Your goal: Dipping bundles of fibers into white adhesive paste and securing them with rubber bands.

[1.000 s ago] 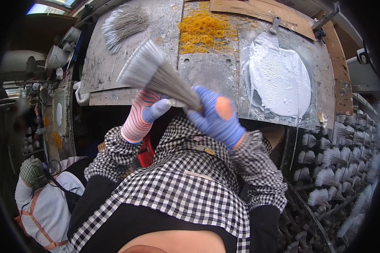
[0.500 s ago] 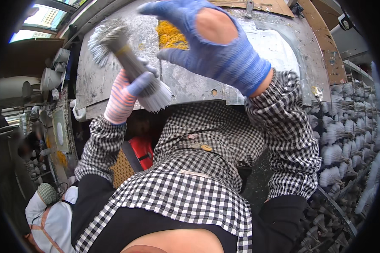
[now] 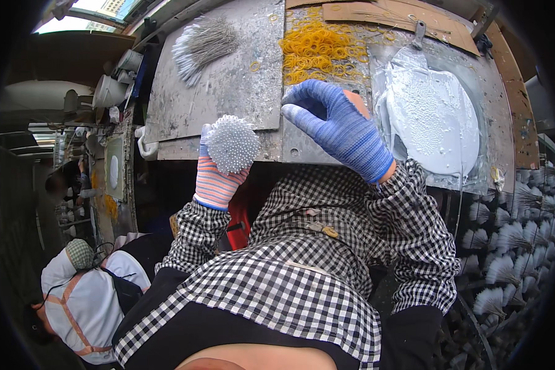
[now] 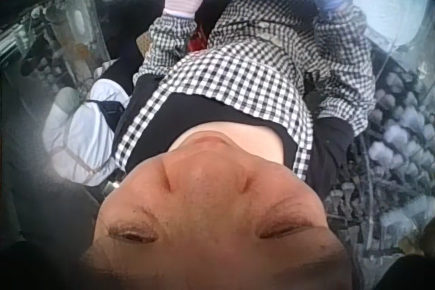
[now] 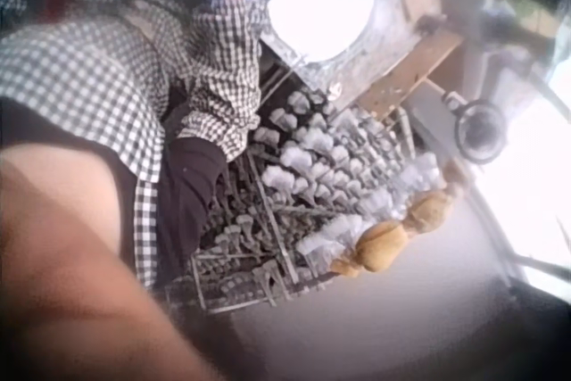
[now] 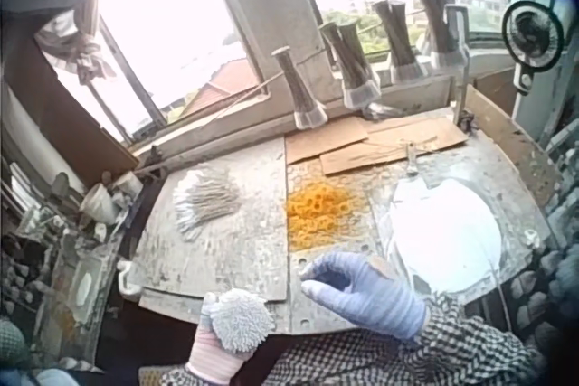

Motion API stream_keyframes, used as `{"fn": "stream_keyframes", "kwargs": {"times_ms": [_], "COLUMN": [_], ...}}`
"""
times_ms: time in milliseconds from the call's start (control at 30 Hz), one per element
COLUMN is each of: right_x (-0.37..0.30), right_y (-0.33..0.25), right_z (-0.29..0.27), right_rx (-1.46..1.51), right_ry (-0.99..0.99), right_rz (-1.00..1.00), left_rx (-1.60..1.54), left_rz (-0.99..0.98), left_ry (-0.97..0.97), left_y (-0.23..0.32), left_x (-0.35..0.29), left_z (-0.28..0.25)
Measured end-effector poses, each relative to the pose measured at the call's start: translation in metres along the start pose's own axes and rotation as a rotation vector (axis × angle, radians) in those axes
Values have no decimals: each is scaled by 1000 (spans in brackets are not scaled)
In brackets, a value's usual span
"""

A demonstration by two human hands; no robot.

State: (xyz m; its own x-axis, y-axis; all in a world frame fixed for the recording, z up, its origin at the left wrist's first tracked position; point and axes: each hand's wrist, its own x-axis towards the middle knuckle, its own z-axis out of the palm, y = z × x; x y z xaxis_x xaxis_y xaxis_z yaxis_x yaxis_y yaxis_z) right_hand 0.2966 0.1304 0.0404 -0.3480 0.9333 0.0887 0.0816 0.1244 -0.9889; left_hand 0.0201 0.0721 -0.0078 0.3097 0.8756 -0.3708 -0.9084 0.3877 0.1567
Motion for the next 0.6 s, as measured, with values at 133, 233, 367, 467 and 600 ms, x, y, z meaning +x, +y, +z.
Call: {"fn": "stream_keyframes", "kwargs": {"times_ms": [133, 233, 367, 467, 600], "right_x": [-2, -4, -6, -5, -1], "right_y": [-6, -12, -17, -12, -6], "right_z": [1, 0, 2, 4, 2], "right_rx": [-6, -123, -108, -115, -246], "right_ry": [5, -8, -32, -73, -161], "right_rz": [-30, -77, -60, -107, -104], "left_rx": [90, 235, 437, 604, 683], "left_rz": [-18, 0, 94, 104, 67], "left_ry": [-1, -3, 98, 96, 68], "left_y": [-6, -14, -28, -28, -33], "left_x": [4, 8, 12, 15, 23], "left_z": [3, 10, 23, 25, 34]}}
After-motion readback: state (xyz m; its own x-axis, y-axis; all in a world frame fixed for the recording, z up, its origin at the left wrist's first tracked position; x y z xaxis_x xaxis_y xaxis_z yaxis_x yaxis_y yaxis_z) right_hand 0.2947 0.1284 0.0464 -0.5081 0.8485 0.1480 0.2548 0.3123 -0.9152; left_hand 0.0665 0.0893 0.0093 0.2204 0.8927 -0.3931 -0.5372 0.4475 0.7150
